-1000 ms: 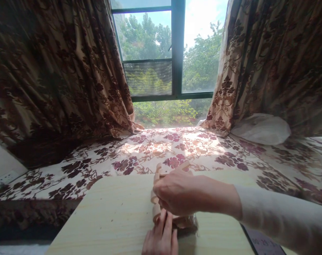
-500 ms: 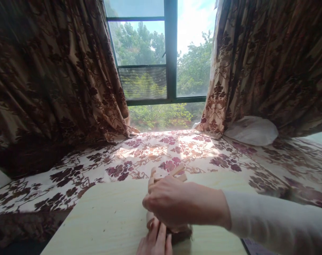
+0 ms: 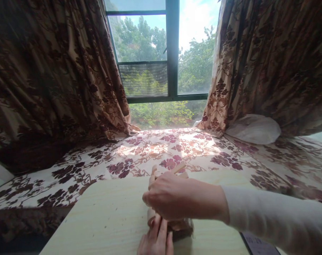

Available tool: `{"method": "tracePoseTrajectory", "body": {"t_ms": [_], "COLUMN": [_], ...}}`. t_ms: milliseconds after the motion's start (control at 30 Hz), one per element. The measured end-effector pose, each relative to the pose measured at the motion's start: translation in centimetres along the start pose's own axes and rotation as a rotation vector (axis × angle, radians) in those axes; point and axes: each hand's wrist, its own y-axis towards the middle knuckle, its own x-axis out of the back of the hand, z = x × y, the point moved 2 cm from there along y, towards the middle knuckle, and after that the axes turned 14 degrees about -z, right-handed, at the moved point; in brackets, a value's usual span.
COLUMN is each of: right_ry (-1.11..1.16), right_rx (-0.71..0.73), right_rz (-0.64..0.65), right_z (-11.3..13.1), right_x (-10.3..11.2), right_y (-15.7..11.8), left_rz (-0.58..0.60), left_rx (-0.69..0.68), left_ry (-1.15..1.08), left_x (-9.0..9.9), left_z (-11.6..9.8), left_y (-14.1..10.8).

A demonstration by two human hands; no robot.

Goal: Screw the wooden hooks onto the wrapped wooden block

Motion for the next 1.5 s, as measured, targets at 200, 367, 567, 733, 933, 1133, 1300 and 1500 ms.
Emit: {"method": "tracePoseTrajectory", "body": {"t_ms": [200,367,567,733,933,1133,1300,1500], "right_ry": [-0.006,0.018,-0.012,-0.004,0.031,0.013,0.063,0.026], "right_rx": [-0.157,0.005,-0.148,-0.084,-0.056,-0.184,-0.022,-0.147], "right_rz": [0.051,-0.018,0.029,0.089,0.142,0.092,0.009,0.052], "right_z": [-0.6,-0.6,-0.3,0.2,0.3,-0.7,-0.6,-0.9], "right_x": [-0.1,-0.2,-0.7,0.6,-0.2,-0.9,-0.6,-1.1], "right_y": [-0.1,-0.5,0.1,0.7,0.9,0.4,0.3,0.3], "left_rz": [0.024,-0.024,0.021,0.045,0.048,0.069,0.170,0.228], "left_rx": [0.021,0.036,-0.004,-0.087,-0.097,-0.092,0.002,0.046], "left_ry": [-0.036,-0.055,-0.014,-0.036,-0.059,-0.083,-0.127,-0.159], "left_x": [0.1,0.0,0.4,0.9,1.2,1.1,1.5,2.0], "left_z": [-0.1,0.1,0.1,0.1,0.1,-0.1,-0.4,-0.7], "left_y": [-0.1,-0.2,0.0,0.7,1.0,0.9,1.0,1.5]}}
